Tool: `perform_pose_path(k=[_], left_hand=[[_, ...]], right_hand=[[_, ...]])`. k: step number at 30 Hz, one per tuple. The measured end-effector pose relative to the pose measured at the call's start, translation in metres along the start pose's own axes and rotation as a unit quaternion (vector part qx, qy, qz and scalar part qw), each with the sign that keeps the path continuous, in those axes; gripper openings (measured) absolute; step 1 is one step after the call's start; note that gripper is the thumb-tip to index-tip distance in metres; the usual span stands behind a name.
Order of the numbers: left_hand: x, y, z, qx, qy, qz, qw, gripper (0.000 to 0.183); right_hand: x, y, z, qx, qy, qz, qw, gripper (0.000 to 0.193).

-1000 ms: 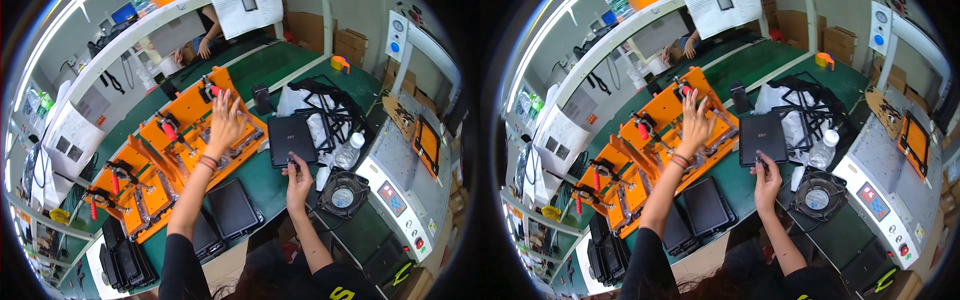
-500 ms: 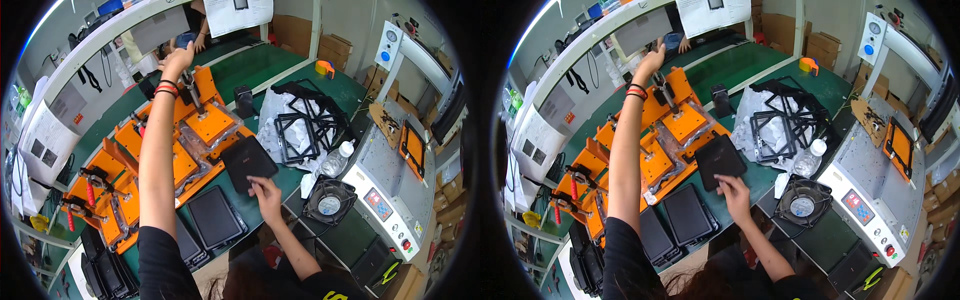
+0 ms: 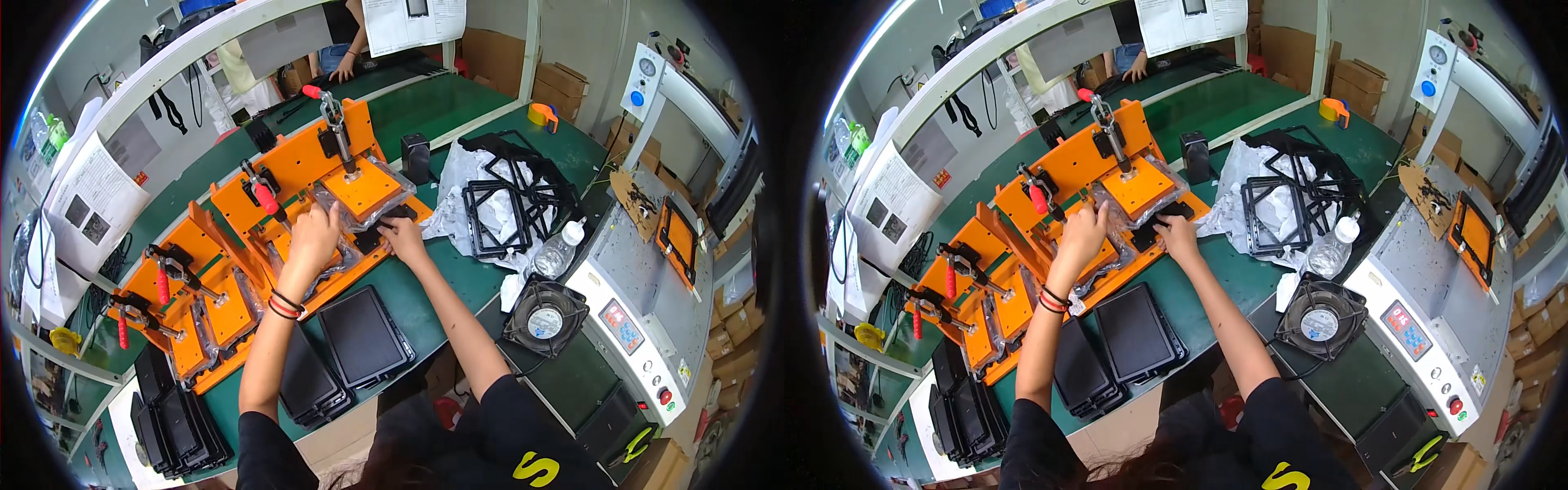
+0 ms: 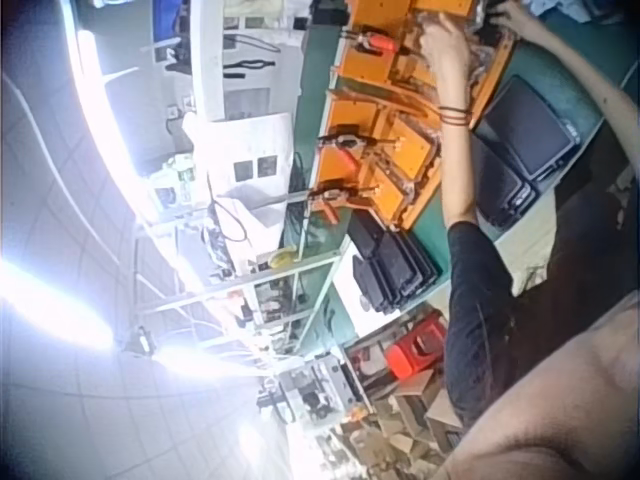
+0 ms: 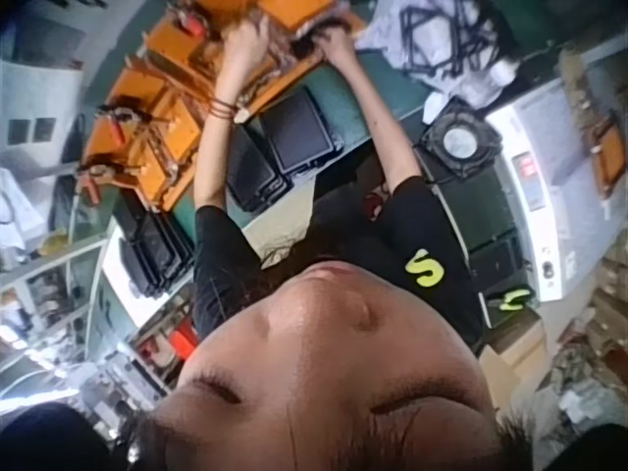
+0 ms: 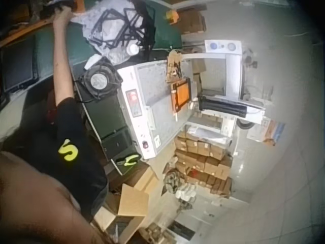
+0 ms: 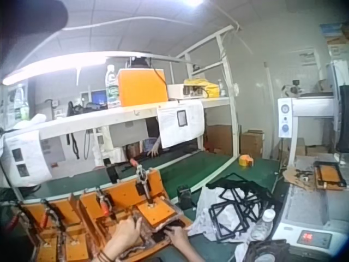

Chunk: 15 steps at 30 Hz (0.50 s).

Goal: The person assembles black rectangular electronic devices by placing them into orange clamping jigs and operating a lever. They then retrieve black frames from a cardboard box, place them on a machine, and press a button to process them. Finally, the person attaches the processed frames to the devices and stacks the completed units on the table.

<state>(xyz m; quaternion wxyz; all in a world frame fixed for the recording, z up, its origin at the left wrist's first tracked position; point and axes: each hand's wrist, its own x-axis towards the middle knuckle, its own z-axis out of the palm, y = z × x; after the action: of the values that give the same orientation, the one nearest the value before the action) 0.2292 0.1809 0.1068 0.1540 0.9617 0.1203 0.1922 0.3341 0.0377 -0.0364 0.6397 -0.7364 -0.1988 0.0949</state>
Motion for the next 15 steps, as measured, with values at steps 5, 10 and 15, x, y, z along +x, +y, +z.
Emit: perform_pose_path(k=[5,10,15], left_hand=[[0.012,-0.040,0.031,-0.227,-0.190,-0.114,0.948,0.059],[0.023,-0.049,0.049,-0.577,-0.202,-0.176,0.772,0.019],[0.024,-0.049,0.059,-0.631,-0.129,-0.216,0.734,0.011]], right_hand=[[-0.012,-0.019,0.001,0.156,-0.002,0.015,0.988,0.035],[-0.014,-0.029,0.014,0.315,0.043,0.020,0.948,0.023],[-0.009,-0.020,0.017,0.302,0.050,0.048,0.951,0.022]])
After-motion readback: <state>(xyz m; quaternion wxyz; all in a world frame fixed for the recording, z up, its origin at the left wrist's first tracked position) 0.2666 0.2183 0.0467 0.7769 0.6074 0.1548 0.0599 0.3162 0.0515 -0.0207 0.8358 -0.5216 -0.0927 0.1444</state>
